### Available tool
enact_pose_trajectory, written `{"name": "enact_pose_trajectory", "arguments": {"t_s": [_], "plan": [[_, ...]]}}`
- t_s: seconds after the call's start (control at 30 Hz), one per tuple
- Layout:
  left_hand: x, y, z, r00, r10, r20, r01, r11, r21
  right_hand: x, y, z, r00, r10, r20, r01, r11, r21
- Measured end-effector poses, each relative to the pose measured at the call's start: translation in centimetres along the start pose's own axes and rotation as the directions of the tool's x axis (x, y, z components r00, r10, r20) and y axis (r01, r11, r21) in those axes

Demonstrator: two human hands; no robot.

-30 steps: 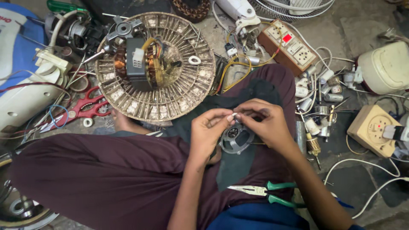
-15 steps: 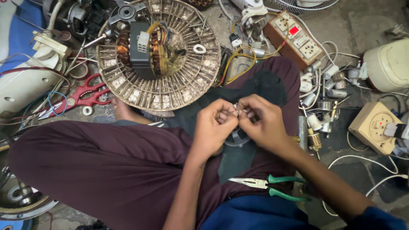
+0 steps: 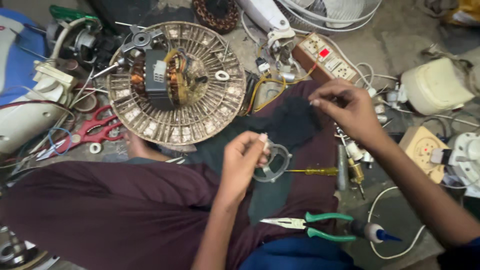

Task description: The person sits on the floor and uses a screwdriver to adjust a small circular metal component, likely a fan capacitor or motor part. They repeatedly insert the screwdriver into the center of the component and turn it while holding the part steady with their other hand.

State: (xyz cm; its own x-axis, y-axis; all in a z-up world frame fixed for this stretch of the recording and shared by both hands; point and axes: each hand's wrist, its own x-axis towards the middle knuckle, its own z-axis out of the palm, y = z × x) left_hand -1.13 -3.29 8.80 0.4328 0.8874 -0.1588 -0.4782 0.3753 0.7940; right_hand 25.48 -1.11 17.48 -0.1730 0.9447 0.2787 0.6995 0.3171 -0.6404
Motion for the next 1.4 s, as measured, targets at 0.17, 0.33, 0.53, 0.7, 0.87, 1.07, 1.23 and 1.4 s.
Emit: {"name": "enact_pose_trajectory", "arguments": {"t_s": [0.17,0.33,0.53,0.7,0.87,1.07,1.23,1.4], "plan": [[2.9,1.1,0.9,0.986,0.150,-0.076,-0.108,0.911,0.399,-5.4,6.4,1.7,0.844,0.529,-0.085,-0.505,0.839,0.204],[7.7,0.1,5.7,0.993,0.057,0.106,-0.103,0.859,0.501,-11.3,9.8,5.0,0.693,0.668,-0.270,-0.466,0.702,0.539],[12.2,-4.2,9.6,0.950,-0.060,0.305,-0.249,0.440,0.863,-13.9,10.0,6.8,0.700,0.645,-0.305,-0.419,0.717,0.557],[13.7,-3.3,9.4,0.931,-0.191,0.311,-0.150,0.578,0.802,-13.4,8.5,4.2,0.608,0.778,-0.158,-0.605,0.583,0.542],[7.8,1.8,4.4,0.984,0.138,0.113,-0.174,0.600,0.781,-11.7,4.6,2.9,0.763,0.565,-0.313,-0.494,0.823,0.282],[-1.8,3.1,0.0,0.971,0.237,-0.028,-0.143,0.672,0.726,-9.0,2.2,4.0,0.866,0.436,-0.245,-0.466,0.881,-0.080],[-2.0,0.7,0.1,0.938,0.326,-0.118,-0.112,0.607,0.787,-8.0,3.5,5.2,0.899,0.369,-0.238,-0.412,0.895,-0.172],[1.1,2.2,-1.3,0.939,0.340,0.049,-0.218,0.478,0.851,-8.4,5.5,5.2,0.896,0.400,-0.192,-0.428,0.894,-0.135]]}}
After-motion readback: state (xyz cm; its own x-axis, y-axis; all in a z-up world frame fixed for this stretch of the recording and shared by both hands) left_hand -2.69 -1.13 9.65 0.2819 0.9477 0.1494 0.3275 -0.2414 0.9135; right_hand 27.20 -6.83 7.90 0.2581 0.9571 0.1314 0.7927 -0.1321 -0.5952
